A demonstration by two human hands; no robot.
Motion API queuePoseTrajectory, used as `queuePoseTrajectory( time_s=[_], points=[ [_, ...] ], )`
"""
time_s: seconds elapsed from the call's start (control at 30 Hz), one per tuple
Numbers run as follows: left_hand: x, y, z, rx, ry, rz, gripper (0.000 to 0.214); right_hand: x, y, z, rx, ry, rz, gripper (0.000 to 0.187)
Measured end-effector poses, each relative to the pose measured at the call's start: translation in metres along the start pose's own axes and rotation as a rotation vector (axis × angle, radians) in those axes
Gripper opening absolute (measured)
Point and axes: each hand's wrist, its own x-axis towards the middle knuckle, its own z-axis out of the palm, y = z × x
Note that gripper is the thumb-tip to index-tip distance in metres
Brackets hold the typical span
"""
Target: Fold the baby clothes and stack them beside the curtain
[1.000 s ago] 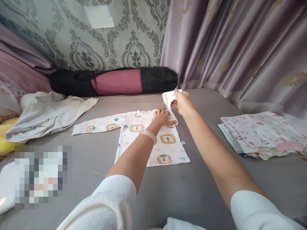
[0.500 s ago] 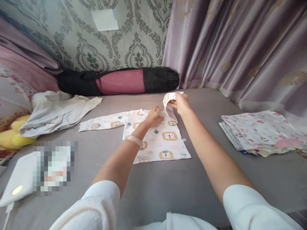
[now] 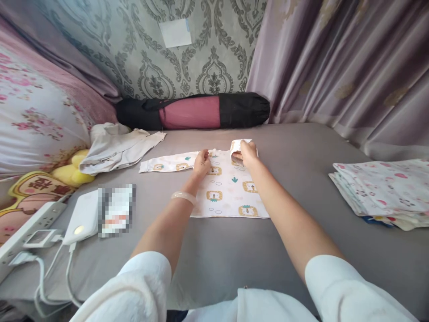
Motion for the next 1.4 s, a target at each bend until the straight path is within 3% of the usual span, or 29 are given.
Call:
queuePoseTrajectory(
  time_s=[0.17, 0.37, 0.63, 0.83, 1.0, 1.17, 1.4],
  points=[
    [-0.001, 0.003, -0.002, -0.129, 0.035, -0.051, 0.054, 0.001, 0.022, 0.013, -0.18, -0.01, -0.012, 0.023],
    [-0.001, 0.003, -0.002, -0.189, 0.053, -0.078, 0.043, -0.004, 0.041, 0.027, -0.455, -0.077, -0.109, 0.022],
    [-0.003, 0.007, -0.003, -0.044, 0.105, -0.086, 0.032, -0.028, 0.053, 0.032, -0.979, -0.278, -0.427, 0.035],
    [-0.004, 0.005, -0.001, -0.051, 0.074, 0.048, 0.034, -0.038, 0.066, 0.03, -1.305, -0.349, -0.735, 0.035],
    [-0.001, 0.001, -0.001, 0.05, 0.043, 0.11, 0.024, -0.034, 0.06, 0.028, -1.337, -0.393, -0.72, 0.039],
    [-0.004, 0.002, -0.003, 0.012, 0.082, 0.061, 0.027, -0.029, 0.052, 0.029, -1.33, -0.316, -0.722, 0.04],
    [-0.004, -0.001, -0.001, 0.12, 0.138, 0.099, 0.03, -0.03, 0.072, 0.034, -1.412, -0.332, -0.64, 0.061]
  ],
)
